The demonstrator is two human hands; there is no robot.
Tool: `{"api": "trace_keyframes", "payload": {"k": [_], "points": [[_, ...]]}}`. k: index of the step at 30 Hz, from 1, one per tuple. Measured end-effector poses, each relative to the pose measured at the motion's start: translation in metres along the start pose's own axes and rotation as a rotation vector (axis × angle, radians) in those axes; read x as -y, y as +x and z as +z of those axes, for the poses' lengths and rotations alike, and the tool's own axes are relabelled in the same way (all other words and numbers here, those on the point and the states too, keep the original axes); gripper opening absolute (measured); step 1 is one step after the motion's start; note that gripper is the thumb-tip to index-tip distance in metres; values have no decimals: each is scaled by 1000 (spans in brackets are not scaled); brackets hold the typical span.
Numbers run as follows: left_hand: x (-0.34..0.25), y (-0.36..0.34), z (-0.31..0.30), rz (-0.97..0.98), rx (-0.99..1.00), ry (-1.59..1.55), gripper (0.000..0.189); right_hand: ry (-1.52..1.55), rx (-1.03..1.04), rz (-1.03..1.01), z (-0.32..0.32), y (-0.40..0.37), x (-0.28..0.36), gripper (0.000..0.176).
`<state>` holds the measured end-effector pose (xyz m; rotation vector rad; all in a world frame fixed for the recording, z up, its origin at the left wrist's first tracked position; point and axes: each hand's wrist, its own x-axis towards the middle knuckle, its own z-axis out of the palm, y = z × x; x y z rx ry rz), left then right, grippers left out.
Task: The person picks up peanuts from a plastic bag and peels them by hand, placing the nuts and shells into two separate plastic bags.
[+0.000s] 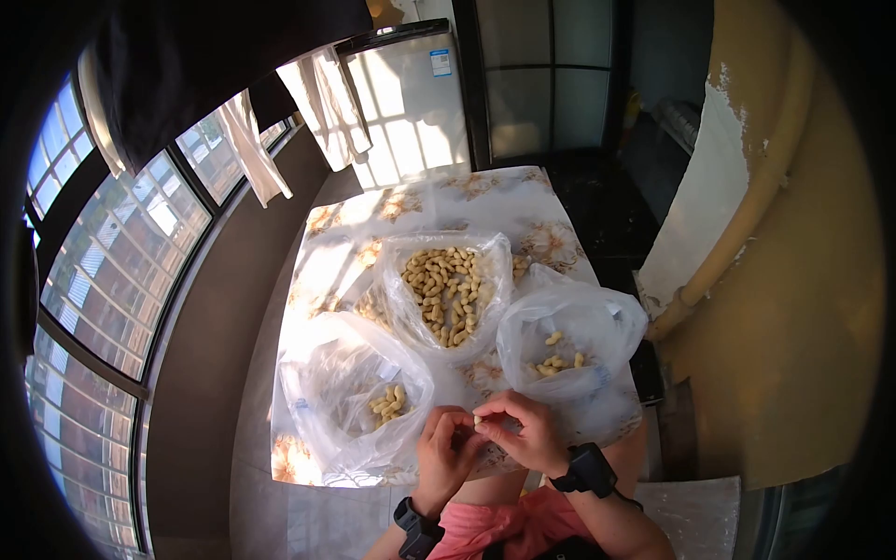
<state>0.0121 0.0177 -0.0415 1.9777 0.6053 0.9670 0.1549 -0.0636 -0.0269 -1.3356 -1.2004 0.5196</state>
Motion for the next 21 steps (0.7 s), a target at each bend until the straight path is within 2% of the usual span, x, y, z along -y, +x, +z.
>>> {"api": "trace_keyframes", "payload": {"k": [11, 13, 20, 21], "points": [[-5, 3, -2, 12, -6, 1, 21, -69, 22, -47, -1, 4, 8, 16], [-3, 2, -2, 39, -13, 52, 20, -108, 48, -130, -2, 5, 6, 16], [-4, 3, -2, 47, -20, 9, 20, -47, -22, -80, 0, 3, 3, 18], [-6, 2, -3, 1, -6, -4, 22, 4, -29, -45, 1, 1, 0, 20]]}}
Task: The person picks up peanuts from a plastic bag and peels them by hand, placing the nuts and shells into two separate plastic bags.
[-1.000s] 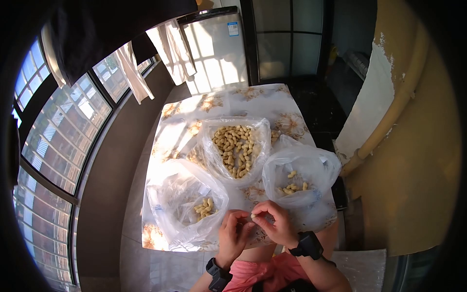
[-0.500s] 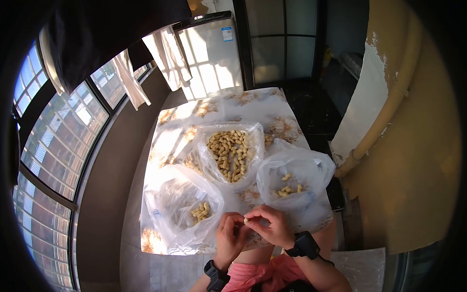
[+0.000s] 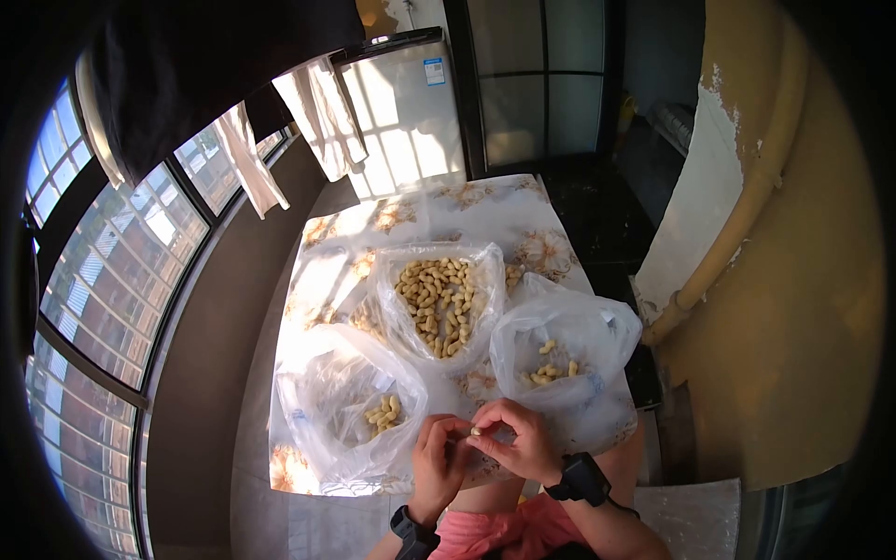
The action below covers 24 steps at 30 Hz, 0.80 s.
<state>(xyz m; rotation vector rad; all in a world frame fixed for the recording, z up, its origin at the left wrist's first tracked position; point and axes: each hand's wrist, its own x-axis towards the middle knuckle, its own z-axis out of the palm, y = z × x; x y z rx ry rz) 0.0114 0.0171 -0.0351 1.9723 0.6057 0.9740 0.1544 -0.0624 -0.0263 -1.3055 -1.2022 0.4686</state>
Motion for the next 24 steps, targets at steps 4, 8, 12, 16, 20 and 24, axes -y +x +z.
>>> {"api": "trace_keyframes", "payload": {"k": [4, 8, 12, 16, 20, 24], "points": [[-3, 0, 0, -70, 20, -44, 25, 71, 7, 73, 1, -5, -7, 23], [-1, 0, -1, -28, 27, -23, 23, 14, 35, 70, -1, -3, -4, 23], [5, -2, 3, 11, -5, -21, 19, -39, 28, 42, -1, -2, -3, 20], [7, -2, 4, 36, -26, 14, 19, -29, 78, 46, -3, -1, 5, 17], [4, -1, 2, 49, -47, 30, 11, -61, 64, 27, -3, -1, 4, 14], [2, -2, 1, -24, -56, -72, 6, -76, 56, -17, -3, -1, 0, 13]]}}
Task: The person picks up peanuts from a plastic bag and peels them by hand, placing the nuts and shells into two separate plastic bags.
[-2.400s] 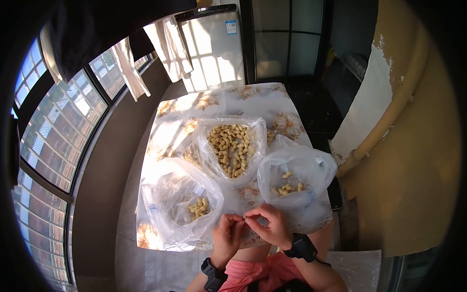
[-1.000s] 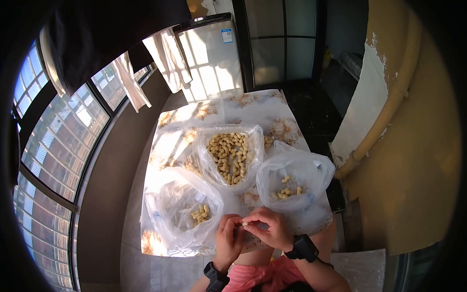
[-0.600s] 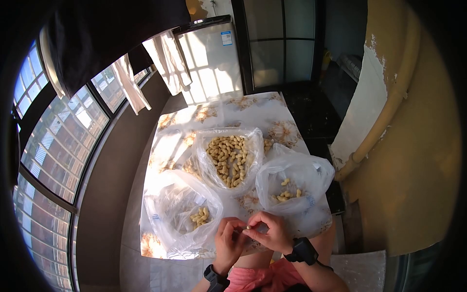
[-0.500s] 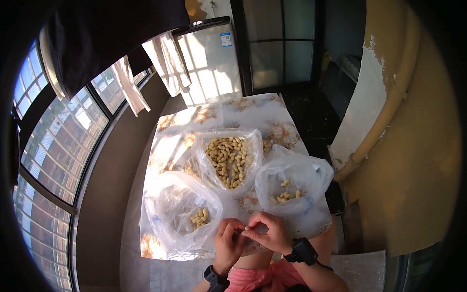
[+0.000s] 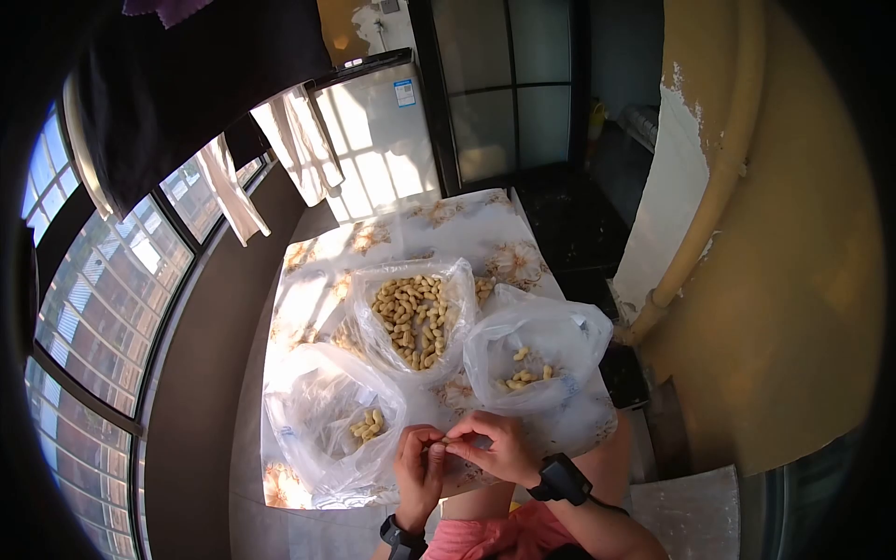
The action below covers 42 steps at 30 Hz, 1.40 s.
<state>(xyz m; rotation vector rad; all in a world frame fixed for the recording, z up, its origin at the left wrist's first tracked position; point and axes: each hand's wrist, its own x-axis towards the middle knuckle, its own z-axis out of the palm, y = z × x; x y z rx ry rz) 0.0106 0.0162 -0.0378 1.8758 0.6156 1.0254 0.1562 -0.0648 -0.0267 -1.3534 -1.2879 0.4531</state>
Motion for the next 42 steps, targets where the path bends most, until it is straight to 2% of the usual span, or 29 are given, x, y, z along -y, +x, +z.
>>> {"api": "trace_keyframes", "payload": {"k": [12, 23, 33, 36, 38, 39, 42], "points": [[2, 0, -1, 41, -6, 76, 7, 20, 21, -10, -1, 2, 7, 13], [-1, 2, -1, 54, 7, 83, 7, 94, 21, 137, -2, -2, 3, 13], [1, 2, -3, 39, 26, 23, 9, 43, 42, 84, -2, -1, 2, 12], [0, 1, -2, 35, 14, 41, 9, 79, 13, 119, -1, -2, 2, 14], [0, 0, -2, -30, 22, 2, 10, 55, -72, -22, -3, 0, 9, 15], [0, 0, -2, -33, 15, 1, 10, 54, -64, -22, -7, 2, 14, 15], [-4, -1, -3, -48, 29, 4, 9, -171, -226, -102, -32, 9, 34, 17]]}}
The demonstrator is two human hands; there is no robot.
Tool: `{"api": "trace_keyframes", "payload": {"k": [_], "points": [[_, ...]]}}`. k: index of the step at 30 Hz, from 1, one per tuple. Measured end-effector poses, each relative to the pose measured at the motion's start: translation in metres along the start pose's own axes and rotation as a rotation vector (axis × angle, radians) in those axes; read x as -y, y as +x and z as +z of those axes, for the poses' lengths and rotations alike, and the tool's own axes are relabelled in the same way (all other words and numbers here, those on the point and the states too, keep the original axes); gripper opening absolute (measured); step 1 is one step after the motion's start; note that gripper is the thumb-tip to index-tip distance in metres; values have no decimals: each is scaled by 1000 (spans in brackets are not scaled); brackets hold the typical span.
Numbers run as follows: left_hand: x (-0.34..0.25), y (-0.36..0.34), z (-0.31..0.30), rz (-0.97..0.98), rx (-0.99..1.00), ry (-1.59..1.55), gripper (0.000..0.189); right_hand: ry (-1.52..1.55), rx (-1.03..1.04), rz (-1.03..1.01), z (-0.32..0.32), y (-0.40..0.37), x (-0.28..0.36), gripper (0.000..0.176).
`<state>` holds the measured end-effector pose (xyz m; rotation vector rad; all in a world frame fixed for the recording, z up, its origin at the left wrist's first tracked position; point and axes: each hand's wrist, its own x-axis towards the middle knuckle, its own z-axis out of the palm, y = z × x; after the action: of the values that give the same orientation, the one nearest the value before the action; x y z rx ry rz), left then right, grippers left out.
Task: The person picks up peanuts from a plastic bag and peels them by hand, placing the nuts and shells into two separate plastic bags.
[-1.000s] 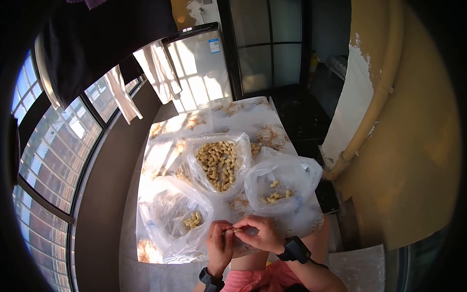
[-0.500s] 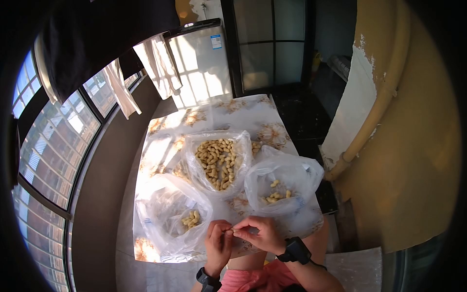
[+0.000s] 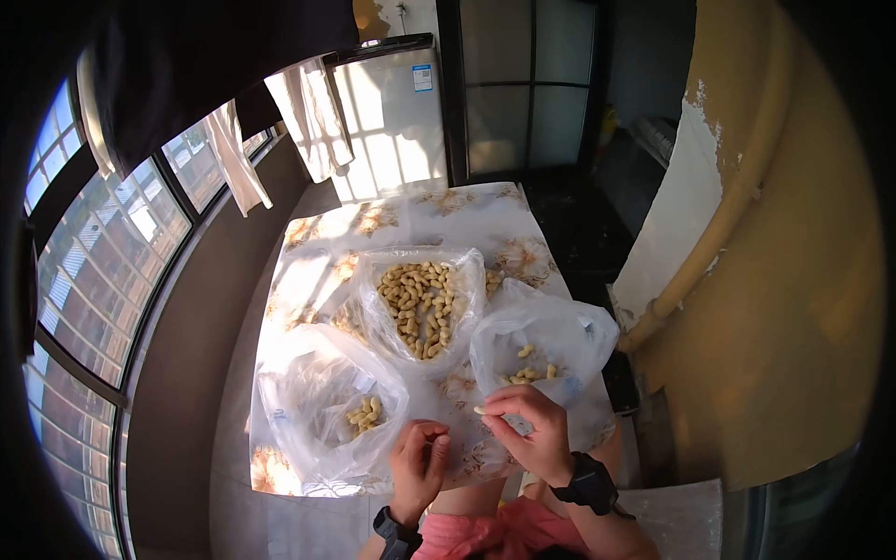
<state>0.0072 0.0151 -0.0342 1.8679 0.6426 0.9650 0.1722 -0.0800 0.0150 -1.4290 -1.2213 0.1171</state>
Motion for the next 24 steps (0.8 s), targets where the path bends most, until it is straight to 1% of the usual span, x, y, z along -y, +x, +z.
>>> {"api": "trace_keyframes", "payload": {"k": [2, 4, 5, 6, 8, 9, 10, 12, 14, 16, 17, 18, 20, 24], "points": [[-3, 1, -1, 25, 18, 22, 8, -67, -119, -38, -14, 7, -11, 18], [1, 1, 0, 50, 5, 20, 7, -52, -192, 56, -26, 12, -17, 18], [2, 1, 1, 79, -2, 13, 6, -102, -180, 60, -33, 13, -21, 18], [3, 2, 1, 79, -6, 10, 6, -105, -176, 57, -36, 14, -24, 18], [4, 1, 2, 81, -1, -12, 5, -218, -162, 73, -39, 16, -26, 19], [4, 1, 2, 81, -2, -15, 5, -295, -163, 33, -39, 18, -23, 22], [3, 1, 1, 81, -1, -14, 5, -297, -162, 32, -38, 17, -23, 22], [2, 2, 1, 81, 0, -13, 5, -353, -121, 13, -37, 13, -25, 23], [-1, 1, 0, 37, 21, 0, 5, -369, -80, 16, -35, 9, -28, 24], [-1, 1, 0, 37, 18, -1, 5, -563, 42, -91, -34, 5, -31, 30], [-1, 1, 0, 37, 15, -3, 5, -564, 92, -69, -33, 0, -38, 39], [0, 1, 0, 37, 15, -2, 5, -563, 92, -68, -32, -1, -35, 39], [1, 1, 1, 53, 12, 3, 5, -631, 141, -88, -30, -1, -26, 44], [1, 2, 2, 71, 11, 4, 5, -673, 158, -38, -28, -10, -35, 44]]}}
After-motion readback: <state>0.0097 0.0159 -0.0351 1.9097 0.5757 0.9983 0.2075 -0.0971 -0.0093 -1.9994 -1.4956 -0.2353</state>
